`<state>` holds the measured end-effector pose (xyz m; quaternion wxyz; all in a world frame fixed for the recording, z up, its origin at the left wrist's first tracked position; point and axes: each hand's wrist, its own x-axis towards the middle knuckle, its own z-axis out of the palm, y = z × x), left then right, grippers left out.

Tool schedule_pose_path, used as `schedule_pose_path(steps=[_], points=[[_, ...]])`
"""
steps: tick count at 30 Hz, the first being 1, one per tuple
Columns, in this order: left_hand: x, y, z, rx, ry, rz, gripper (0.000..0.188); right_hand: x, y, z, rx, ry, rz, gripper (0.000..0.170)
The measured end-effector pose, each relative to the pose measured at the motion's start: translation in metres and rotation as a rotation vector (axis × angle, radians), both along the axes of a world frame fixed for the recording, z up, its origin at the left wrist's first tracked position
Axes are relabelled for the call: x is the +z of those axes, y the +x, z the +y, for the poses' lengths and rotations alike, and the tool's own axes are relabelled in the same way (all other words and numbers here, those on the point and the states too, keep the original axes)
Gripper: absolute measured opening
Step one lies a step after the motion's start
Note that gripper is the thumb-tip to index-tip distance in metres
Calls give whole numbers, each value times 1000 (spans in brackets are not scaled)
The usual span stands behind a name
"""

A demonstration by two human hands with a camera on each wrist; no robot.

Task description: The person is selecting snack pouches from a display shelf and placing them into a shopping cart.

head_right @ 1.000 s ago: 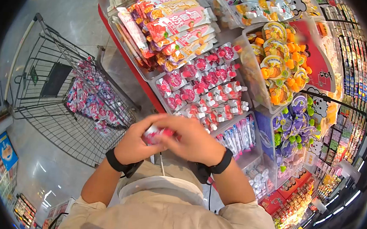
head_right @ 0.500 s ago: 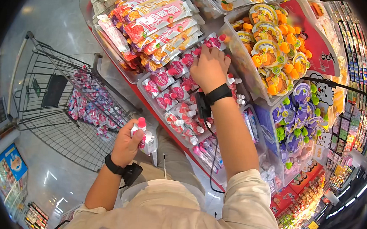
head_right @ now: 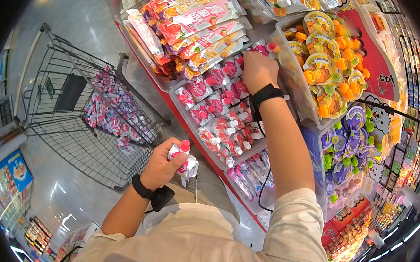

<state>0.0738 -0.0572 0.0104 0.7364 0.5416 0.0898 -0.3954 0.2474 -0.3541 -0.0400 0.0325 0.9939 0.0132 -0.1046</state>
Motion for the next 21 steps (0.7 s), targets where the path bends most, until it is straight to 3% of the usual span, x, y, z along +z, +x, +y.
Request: schedule_pose_path(steps=[4, 7, 12, 18, 21], points=[[-5, 0, 5, 36, -52, -47, 23, 7, -10, -7, -97, 222, -135, 23], [-5, 3, 8, 3, -55, -81, 23, 14, -16, -4, -177, 291, -89, 22], [-3, 15, 4, 9, -56, -9, 25, 1, -17, -17, -76, 375, -214, 23], [-9, 40, -13, -96, -78, -93, 26, 3, -17, -4, -249, 488, -76, 25], [-4, 53, -30, -27, -187, -47, 34, -6, -17, -7, -283, 553, -67, 25]])
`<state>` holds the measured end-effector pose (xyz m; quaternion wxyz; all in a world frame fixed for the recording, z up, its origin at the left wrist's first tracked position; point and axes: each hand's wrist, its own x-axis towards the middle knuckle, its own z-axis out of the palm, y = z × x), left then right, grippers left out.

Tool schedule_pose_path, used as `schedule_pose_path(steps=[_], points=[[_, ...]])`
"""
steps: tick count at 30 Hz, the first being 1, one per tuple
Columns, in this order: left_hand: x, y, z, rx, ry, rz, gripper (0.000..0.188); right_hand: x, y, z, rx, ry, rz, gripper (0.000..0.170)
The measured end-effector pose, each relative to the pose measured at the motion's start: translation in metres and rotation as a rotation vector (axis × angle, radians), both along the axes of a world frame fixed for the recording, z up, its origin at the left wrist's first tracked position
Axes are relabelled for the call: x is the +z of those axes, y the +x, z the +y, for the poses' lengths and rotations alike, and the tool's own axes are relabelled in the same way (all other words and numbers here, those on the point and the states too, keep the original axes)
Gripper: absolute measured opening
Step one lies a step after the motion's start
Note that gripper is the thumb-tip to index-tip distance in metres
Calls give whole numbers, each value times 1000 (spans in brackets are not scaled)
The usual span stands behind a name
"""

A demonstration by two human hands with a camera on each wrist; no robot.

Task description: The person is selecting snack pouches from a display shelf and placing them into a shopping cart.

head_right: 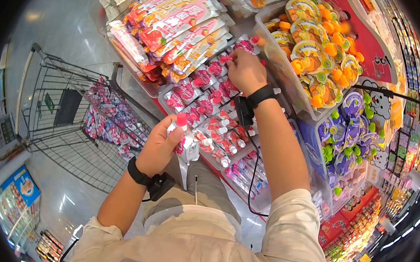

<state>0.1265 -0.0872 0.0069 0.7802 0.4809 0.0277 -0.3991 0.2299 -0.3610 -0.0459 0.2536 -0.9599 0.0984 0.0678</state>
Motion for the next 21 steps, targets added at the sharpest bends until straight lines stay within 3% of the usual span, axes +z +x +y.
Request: schedule_pose_path(steps=[3, 6, 9, 11, 13, 15, 18, 21], points=[[10, 13, -19, 61, -8, 33, 21, 3, -3, -5, -7, 64, -29, 25], [32, 41, -35, 30, 48, 10, 23, 13, -17, -4, 185, -194, -229, 21], [40, 79, -59, 69, 86, -98, 25, 42, -37, -5, 264, -247, -358, 21], [35, 114, -78, -16, 203, -406, 27, 46, -53, -9, 215, -215, -369, 21], [10, 149, -95, -102, 362, -899, 31, 55, -64, -14, 222, -224, -352, 23], [21, 169, -105, -296, 533, -785, 29, 51, -67, -7, 221, -227, -408, 26], [5, 191, -117, -365, 477, -777, 28, 35, -59, 9, 153, -197, -245, 32], [6, 200, -125, -365, 507, -706, 27, 11, -51, 25, 114, -202, -291, 42]])
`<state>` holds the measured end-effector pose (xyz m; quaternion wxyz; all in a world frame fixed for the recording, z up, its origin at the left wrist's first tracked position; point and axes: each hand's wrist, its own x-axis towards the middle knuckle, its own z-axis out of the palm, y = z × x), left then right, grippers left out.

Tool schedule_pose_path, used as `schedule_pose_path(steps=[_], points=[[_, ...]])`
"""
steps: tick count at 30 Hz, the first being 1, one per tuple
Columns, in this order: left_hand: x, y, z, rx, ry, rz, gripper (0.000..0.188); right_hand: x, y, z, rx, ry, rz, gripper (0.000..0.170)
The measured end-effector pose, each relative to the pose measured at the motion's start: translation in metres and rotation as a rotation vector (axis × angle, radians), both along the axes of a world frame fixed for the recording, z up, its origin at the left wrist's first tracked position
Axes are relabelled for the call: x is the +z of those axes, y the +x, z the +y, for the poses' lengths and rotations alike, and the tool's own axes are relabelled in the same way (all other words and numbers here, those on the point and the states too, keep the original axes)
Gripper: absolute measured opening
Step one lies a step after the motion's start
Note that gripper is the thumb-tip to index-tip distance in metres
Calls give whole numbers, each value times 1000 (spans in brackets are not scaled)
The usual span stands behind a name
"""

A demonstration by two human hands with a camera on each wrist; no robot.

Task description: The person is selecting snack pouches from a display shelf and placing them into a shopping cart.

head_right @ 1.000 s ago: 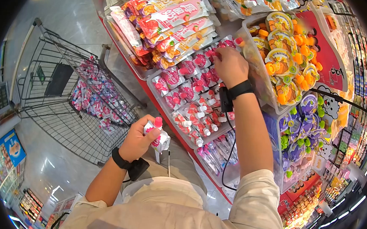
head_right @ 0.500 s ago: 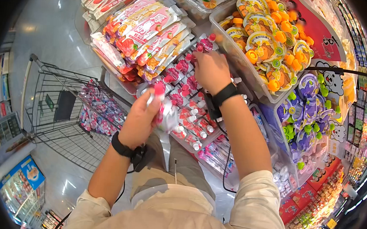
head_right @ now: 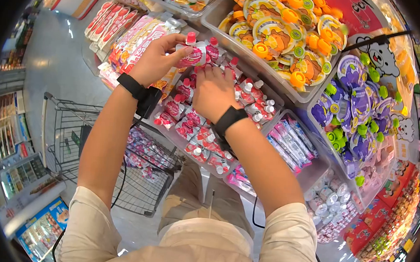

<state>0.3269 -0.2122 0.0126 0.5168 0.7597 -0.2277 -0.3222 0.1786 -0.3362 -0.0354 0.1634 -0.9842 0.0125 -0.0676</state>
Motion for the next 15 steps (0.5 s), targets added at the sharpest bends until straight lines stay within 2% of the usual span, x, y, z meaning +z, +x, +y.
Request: schedule_pose_path(steps=[2, 3, 4, 5, 6, 8, 10, 12, 13, 15], points=[[-2, 5, -5, -89, 25, 8, 24, -4, 4, 7, -41, 3, -14, 49], [-5, 7, -7, -104, 32, 3, 24, -5, 3, 9, -41, 16, 72, 50], [-10, 10, -8, -189, 66, -135, 25, -2, 3, 10, -35, 27, 159, 50], [-16, 12, -8, -269, 98, -271, 26, -5, 1, 10, -43, 47, 114, 50], [-22, 15, -9, -270, 96, -269, 26, -6, 1, 8, -44, 45, 117, 50], [-26, 17, -13, -377, 44, -619, 26, -6, 2, 0, 5, 146, 161, 48], [-25, 14, -18, -349, 41, -567, 25, -9, -1, -5, 29, 130, 107, 46], [-19, 9, -22, -281, 162, -413, 24, -11, -3, -7, 46, 120, 43, 44], [-25, 7, -25, -314, 140, -534, 22, -10, -3, -8, 64, 129, 52, 42], [-33, 6, -21, -312, 138, -579, 22, -8, -3, -9, 76, 139, 59, 39]])
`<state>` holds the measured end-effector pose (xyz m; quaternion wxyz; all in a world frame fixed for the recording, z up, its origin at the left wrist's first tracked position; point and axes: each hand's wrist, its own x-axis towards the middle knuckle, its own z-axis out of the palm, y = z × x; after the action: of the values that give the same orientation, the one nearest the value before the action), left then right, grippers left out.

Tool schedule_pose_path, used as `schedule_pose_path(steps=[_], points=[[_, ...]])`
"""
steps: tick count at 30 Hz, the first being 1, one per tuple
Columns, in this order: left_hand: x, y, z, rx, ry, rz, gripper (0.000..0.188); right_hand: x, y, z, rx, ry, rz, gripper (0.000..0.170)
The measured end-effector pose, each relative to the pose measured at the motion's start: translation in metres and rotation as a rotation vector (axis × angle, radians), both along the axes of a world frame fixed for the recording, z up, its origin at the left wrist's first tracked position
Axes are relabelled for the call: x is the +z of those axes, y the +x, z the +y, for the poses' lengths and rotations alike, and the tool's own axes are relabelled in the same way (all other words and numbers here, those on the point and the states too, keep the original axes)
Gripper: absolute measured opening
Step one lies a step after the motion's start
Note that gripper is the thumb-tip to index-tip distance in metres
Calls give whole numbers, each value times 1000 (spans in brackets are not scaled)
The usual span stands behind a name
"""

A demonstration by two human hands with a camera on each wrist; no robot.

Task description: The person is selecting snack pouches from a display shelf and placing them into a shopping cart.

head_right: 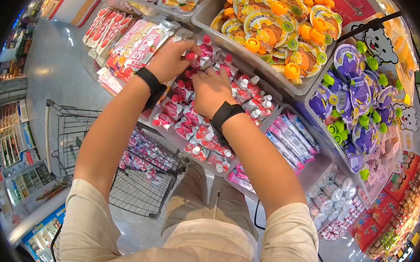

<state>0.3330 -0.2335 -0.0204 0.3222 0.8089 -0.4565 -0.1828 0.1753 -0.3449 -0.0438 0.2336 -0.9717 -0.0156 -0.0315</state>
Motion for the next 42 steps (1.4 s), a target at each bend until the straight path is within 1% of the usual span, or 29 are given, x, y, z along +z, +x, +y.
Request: schedule_pose_path(steps=[2, 3, 5, 6, 7, 8, 9, 11, 15, 16, 17, 19, 21, 22, 23, 24, 25, 27, 29, 30, 32, 33, 34, 36, 37, 39, 40, 41, 42], points=[[-4, 2, 2, -19, -34, -66, 18, 10, 1, 2, -3, -20, 112, 33], [-7, 5, 3, -20, -30, -67, 18, 14, 0, 5, -4, -16, 111, 33], [-8, 7, 7, -28, 16, -148, 17, 27, 1, 13, -13, -209, 132, 29], [-8, 7, 6, -21, 20, -147, 17, 38, 3, 13, 19, -222, 180, 26], [-6, 5, 0, -89, 24, -220, 17, 42, 1, 14, 26, -220, 182, 26], [-7, 2, -6, -158, 25, -295, 17, 45, -3, 14, 18, -208, 83, 23], [-8, -2, -11, -151, 23, -293, 17, 49, -6, 13, 11, -196, -16, 20], [-14, -12, -19, -189, 2, -448, 17, 62, -15, 11, 39, -194, 3, 21], [-5, -1, -25, -181, 196, -346, 18, 87, -35, 5, 95, -188, 107, 26], [-10, 0, -18, -160, 71, -335, 23, 91, -42, 4, 82, -173, 69, 28], [-2, -1, -9, -152, 68, -336, 23, 95, -48, 3, 69, -158, 31, 30], [19, -10, 20, -59, -75, -306, 29, 105, -61, 7, 69, -144, 1, 34], [64, -29, 59, 73, -194, -263, 31, 114, -69, 21, 97, 14, -71, 26], [75, -39, 86, 149, -197, -205, 28, 115, -74, 31, 101, 15, -67, 26], [84, -51, 116, 230, -199, -149, 26, 116, -79, 44, 180, 180, 17, 24], [82, -71, 146, 374, -226, -121, 22, 115, -82, 59, 262, 345, 101, 21], [69, -95, 177, 521, -255, -94, 17, 105, -88, 77, 344, 379, 147, 21], [18, -152, 240, 936, -436, 157, 12, 94, -94, 116, 452, 401, 210, 22], [-7, -203, 283, 1254, -476, 383, 9, 88, -95, 153, 639, 492, 345, 16], [-24, -227, 307, 1364, -465, 418, 10, 79, -95, 168, 708, 489, 392, 16], [-50, -275, 342, 1631, -484, 554, 11, 61, -96, 212, 621, 842, 433, 13], [-60, -295, 361, 1705, -419, 645, 14, 52, -92, 232, 634, 848, 478, 13], [-76, -320, 380, 1783, -506, 738, 15, 38, -95, 256, 627, 814, 481, 11], [-97, -343, 395, 1977, -629, 877, 18, 16, -91, 286, 582, 833, 712, 6], [-108, -349, 400, 2005, -657, 884, 18, 1, -89, 297, 611, 810, 731, 6], [-137, -356, 414, 2025, -719, 978, 18, -44, -93, 321, 403, 870, 969, 8], [-155, -356, 423, 2036, -745, 1013, 25, -70, -96, 331, 335, 843, 975, 12], [-174, -352, 428, 2047, -764, 1025, 25, -94, -94, 339, 268, 818, 972, 16], [-194, -345, 432, 2098, -694, 1013, 30, -110, -86, 347, 276, 800, 979, 16]])
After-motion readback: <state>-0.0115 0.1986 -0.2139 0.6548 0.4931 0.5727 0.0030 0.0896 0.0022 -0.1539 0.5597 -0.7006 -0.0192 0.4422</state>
